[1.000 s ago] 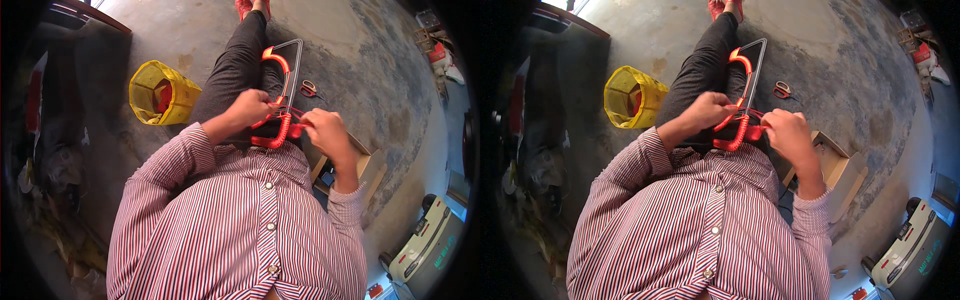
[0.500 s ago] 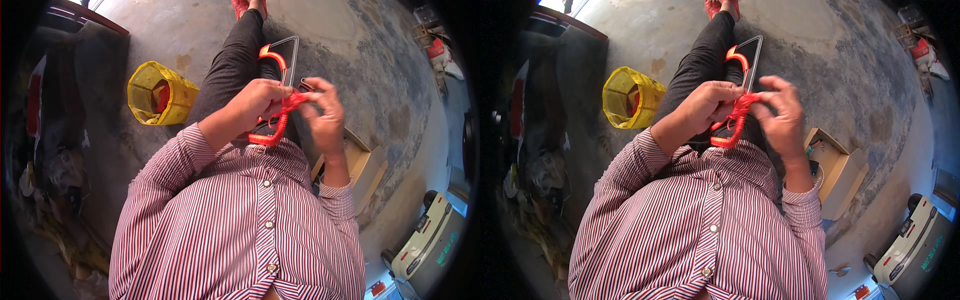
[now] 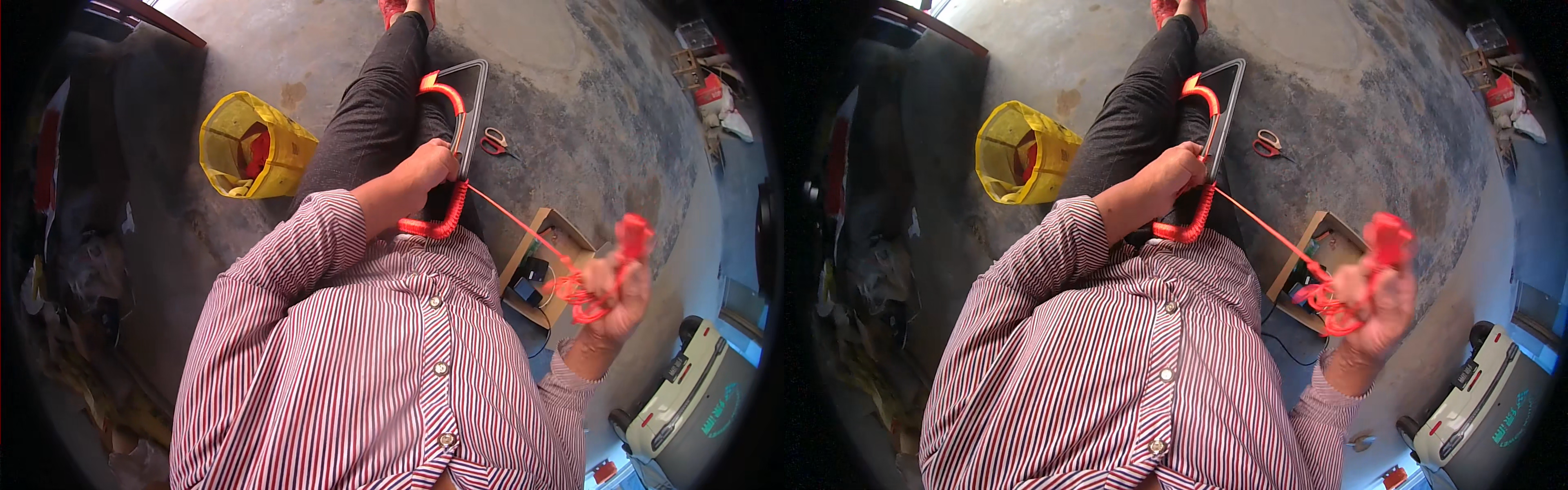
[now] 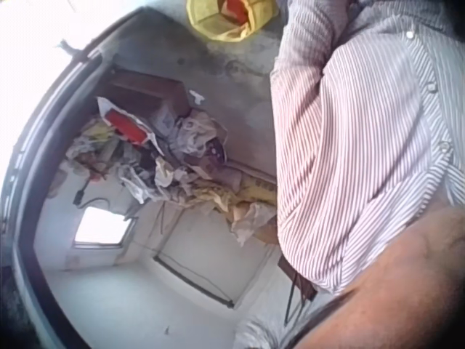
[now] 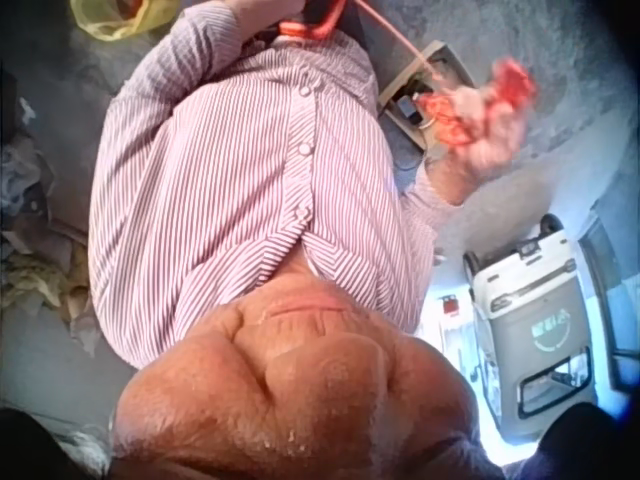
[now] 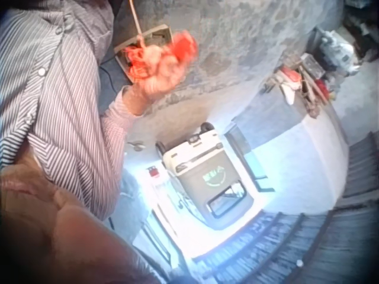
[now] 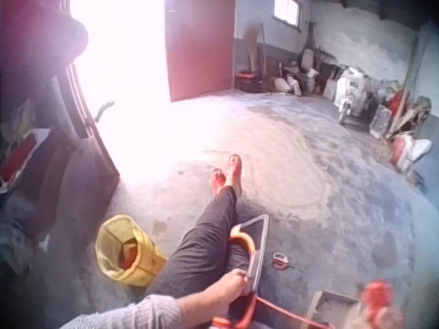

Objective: Wrapping a red rope tightly around a red metal frame in a workshop setting.

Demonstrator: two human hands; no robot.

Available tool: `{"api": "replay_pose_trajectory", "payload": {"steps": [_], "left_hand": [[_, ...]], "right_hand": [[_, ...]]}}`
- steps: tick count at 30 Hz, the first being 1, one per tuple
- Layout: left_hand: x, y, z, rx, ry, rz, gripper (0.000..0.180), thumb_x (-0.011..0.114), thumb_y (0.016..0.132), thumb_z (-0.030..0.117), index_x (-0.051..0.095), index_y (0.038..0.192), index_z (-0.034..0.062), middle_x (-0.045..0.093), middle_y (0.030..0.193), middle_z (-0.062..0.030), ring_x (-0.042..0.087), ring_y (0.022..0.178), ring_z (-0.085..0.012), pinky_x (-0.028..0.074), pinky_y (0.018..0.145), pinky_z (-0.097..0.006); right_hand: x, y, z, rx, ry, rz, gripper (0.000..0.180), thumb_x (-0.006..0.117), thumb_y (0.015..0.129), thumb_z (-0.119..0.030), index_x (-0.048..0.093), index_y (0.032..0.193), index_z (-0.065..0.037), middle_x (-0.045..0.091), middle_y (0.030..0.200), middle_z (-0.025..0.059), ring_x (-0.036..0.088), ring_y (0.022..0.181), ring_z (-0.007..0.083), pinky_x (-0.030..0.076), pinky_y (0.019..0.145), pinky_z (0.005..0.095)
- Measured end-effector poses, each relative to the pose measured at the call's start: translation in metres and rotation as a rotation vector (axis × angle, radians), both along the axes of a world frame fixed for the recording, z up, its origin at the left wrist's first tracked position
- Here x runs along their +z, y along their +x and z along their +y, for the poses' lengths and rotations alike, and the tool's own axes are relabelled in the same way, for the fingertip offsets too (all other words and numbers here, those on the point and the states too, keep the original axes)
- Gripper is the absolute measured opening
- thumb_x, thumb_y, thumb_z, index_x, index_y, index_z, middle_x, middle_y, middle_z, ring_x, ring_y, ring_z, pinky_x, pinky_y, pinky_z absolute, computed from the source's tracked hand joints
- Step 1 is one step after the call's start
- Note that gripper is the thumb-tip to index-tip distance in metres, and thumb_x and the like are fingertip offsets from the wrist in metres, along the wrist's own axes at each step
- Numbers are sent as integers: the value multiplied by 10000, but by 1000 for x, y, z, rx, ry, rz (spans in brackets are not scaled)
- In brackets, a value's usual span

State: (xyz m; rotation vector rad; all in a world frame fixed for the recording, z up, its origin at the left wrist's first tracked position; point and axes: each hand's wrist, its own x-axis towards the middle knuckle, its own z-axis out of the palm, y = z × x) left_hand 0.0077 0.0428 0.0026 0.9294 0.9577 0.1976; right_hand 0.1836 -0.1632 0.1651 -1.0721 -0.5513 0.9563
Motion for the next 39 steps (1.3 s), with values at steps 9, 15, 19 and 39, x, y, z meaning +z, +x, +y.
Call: {"api": "replay_pose_trajectory", "payload": {"steps": [9,15,19,39], "left_hand": [[20,-11,-10,115,751,102,303,683,798,183,639,1024,-14,535,1093,-134,519,1088,-254,428,946,-357],[75,-13,-44,-298,1218,-412,253,630,883,157,644,1112,51,570,1169,-100,541,1089,-238,416,958,-355],[97,-29,-31,-55,-115,-616,212,546,936,98,606,1118,6,617,1097,-73,602,987,-188,461,923,-316],[26,-26,-9,-146,918,11,94,653,764,9,616,849,-3,621,798,-79,605,733,-125,503,692,-263]], "right_hand": [[-6,71,-18,-120,359,318,201,611,887,-173,587,1058,-70,409,684,-18,368,588,94,342,587,236],[-111,-49,41,355,-30,458,398,615,891,-404,589,984,-17,632,846,87,610,707,181,510,662,296],[-111,-68,60,474,-45,256,499,560,901,-491,571,1060,-18,584,703,69,568,602,158,474,564,271],[-153,-25,101,470,-305,-861,214,658,792,-109,662,974,3,612,1125,113,602,977,215,453,883,301]]}}
